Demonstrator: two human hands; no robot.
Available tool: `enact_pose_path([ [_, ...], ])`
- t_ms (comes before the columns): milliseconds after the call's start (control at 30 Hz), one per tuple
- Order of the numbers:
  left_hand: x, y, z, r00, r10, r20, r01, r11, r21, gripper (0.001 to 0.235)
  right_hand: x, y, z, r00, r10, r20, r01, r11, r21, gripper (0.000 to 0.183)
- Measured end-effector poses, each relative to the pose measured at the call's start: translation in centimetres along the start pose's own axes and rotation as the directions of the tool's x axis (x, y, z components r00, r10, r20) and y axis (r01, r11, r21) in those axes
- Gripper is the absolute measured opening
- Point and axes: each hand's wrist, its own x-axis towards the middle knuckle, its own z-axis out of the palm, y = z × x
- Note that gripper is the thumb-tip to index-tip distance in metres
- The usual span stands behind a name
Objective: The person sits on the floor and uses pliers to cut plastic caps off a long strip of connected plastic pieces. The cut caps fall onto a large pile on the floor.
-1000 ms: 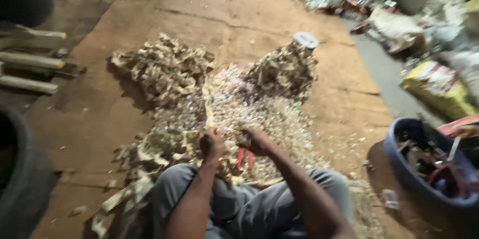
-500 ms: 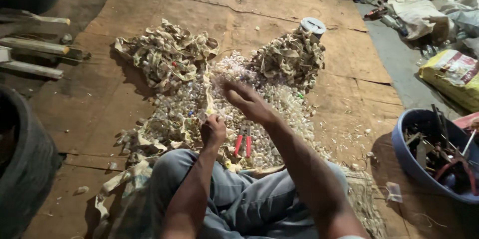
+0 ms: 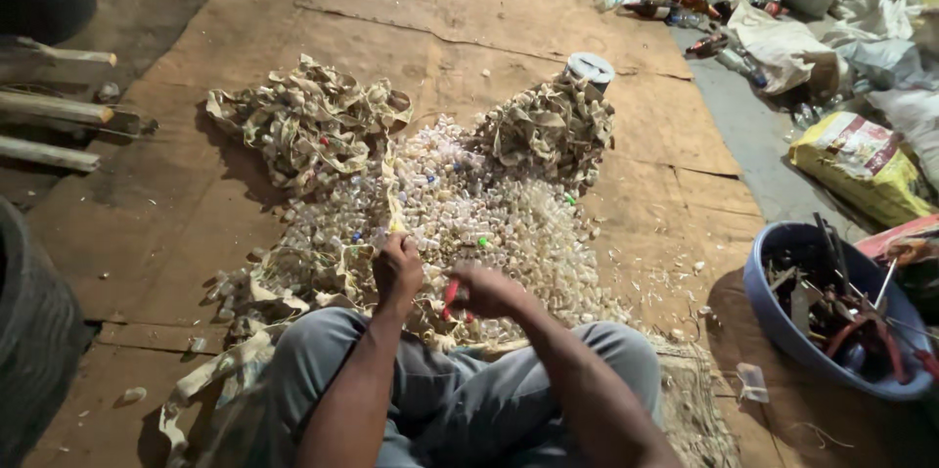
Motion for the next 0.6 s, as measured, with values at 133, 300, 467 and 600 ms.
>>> enact_pose_path([
  [133,0.3,0.2,0.2,0.999,-0.023,-0.039,0.024,1.000,0.020,0.023,1.4,3.3,5.0,0.994,0.014,0.106,0.001,0.990,-0.140,0.059],
  [300,0.8,0.0,0.6,0.996,0.020,-0.083,-0.022,0.999,-0.025,0.023,5.3,9.2,8.9,0.947,0.180,0.267,-0.077,0.932,-0.354,0.022],
  [467,0.5,-0.1,0.1,0.998,-0.010,-0.068,0.008,0.999,-0.034,0.024,3.2,13.9,10.4,0.821,0.312,0.477,-0.217,0.945,-0.244,0.021],
  [600,0.6,-0.2,-0.2,0.994,-0.109,0.029,0.110,0.993,-0.052,0.025,0.2,15.8,10.4,0.659,0.442,0.609,-0.357,0.896,-0.264,0.024],
])
